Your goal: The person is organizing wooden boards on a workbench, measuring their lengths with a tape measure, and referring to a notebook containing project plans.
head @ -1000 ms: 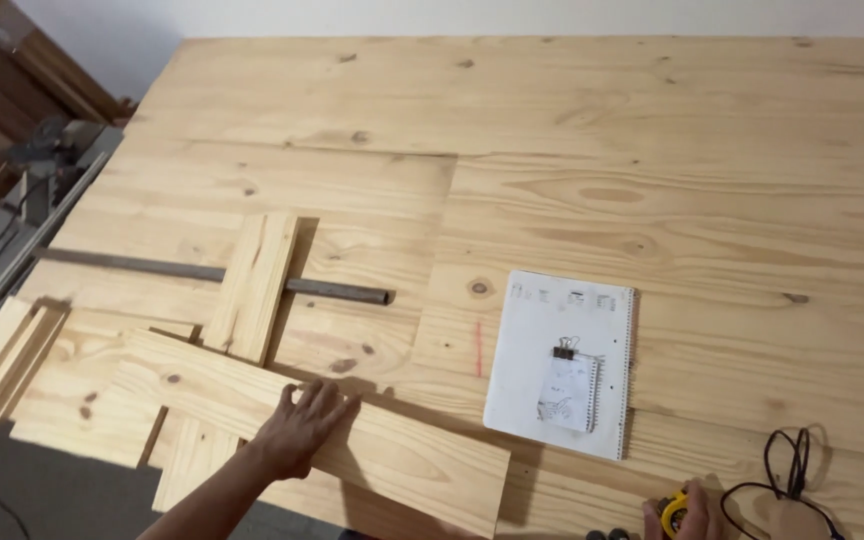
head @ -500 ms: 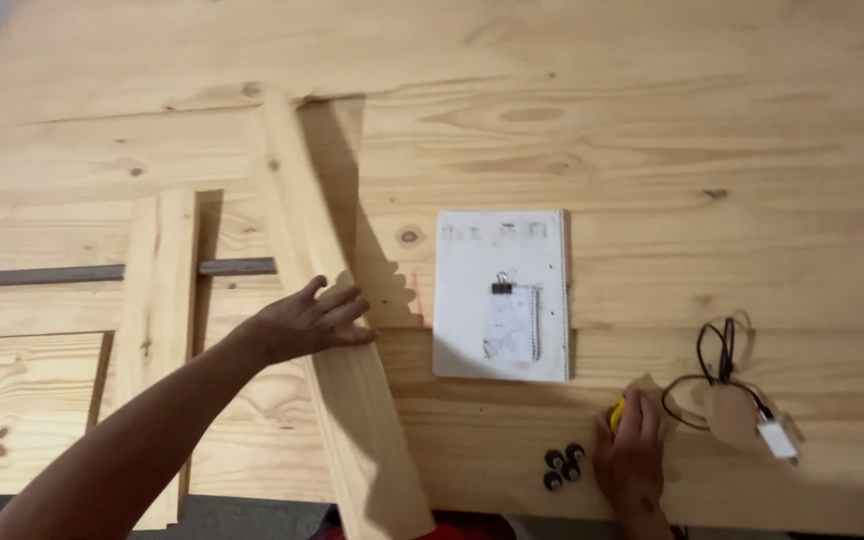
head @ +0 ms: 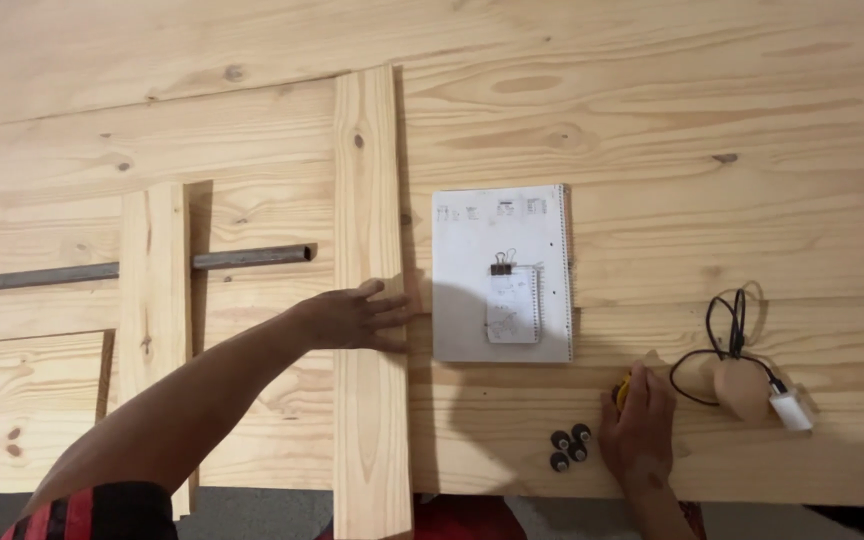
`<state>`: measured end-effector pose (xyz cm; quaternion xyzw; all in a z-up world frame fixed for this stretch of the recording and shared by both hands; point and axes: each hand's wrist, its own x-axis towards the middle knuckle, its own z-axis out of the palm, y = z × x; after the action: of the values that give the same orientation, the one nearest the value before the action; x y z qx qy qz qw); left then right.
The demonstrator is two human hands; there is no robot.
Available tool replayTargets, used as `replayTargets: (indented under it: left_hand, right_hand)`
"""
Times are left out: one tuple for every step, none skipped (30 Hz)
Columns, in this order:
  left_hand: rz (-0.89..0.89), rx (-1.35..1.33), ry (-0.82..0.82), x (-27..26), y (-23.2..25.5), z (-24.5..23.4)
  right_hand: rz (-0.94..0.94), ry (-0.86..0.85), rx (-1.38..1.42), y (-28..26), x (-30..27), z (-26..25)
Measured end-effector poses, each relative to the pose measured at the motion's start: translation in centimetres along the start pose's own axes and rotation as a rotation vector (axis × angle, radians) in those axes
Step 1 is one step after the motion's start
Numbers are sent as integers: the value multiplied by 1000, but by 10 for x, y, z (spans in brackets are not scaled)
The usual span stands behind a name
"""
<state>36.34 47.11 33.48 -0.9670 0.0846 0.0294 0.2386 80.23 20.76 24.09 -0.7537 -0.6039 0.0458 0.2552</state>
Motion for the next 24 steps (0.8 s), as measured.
replayTargets:
  left_hand:
    - [6,-7,4,-4,2,-1]
    - [-25,-23,81,-2,4,1]
    - [-56,-39,159,-1,7,3]
    - [-56,-24,195,4,5,-1]
    - [-42,22,148,9,3,-5]
    - [-15,49,85,4,5,-15]
    - [-1,45,107,12,3,-2]
    - [7,10,70,6,8,4]
    - [15,-25,33,0,13,10]
    - [7,-30,26,0,15,9]
    - [-13,-43,67,0,16,8]
    - [-28,-56,111,2,16,8]
    - [-34,-59,107,3,17,7]
    - [-39,-41,106,2,17,5]
    - [-43,-23,105,2,17,4]
    - [-45,-23,101,2,17,3]
    - [-42,-12,111,1,18,3]
    - [-36,0,123,1,17,3]
    - [-37,1,120,1,15,2]
    - [-35,4,141,1,15,2]
    - [-33,7,163,2,15,2]
    - [-34,8,168,1,15,1]
    - [-13,18,108,1,15,0]
    - [11,28,48,0,14,-1]
  right_hand:
    - [9,-4,-3,1,-1,9]
    - [-64,83,-87,7,-2,15]
    - [-139,170,-172,13,-2,20]
    - [-140,187,-207,19,-1,21]
    - [-90,113,-131,25,2,22]
    - [-20,25,-36,21,-8,27]
    - [-2,29,-54,21,-9,14]
    - [45,-38,-16,15,-4,9]
    - [93,-105,21,7,-1,5]
    - [85,-113,24,4,0,3]
    - [104,-117,27,0,2,0]
    - [126,-119,28,-2,3,-3]
    - [122,-124,29,-2,4,-4]
    - [100,-99,23,-2,3,-3]
    - [79,-73,17,-2,3,-2]
    - [75,-75,20,-6,5,-5]
    - [91,-91,21,-9,7,-7]
    - [107,-106,21,-12,8,-10]
    - [105,-106,24,-12,8,-9]
    - [118,-123,19,-11,8,-9]
    - [131,-139,14,-10,8,-9]
    - [131,-138,9,-10,8,-8]
    - [110,-118,10,-10,8,-8]
    - [92,-97,11,-10,8,-7]
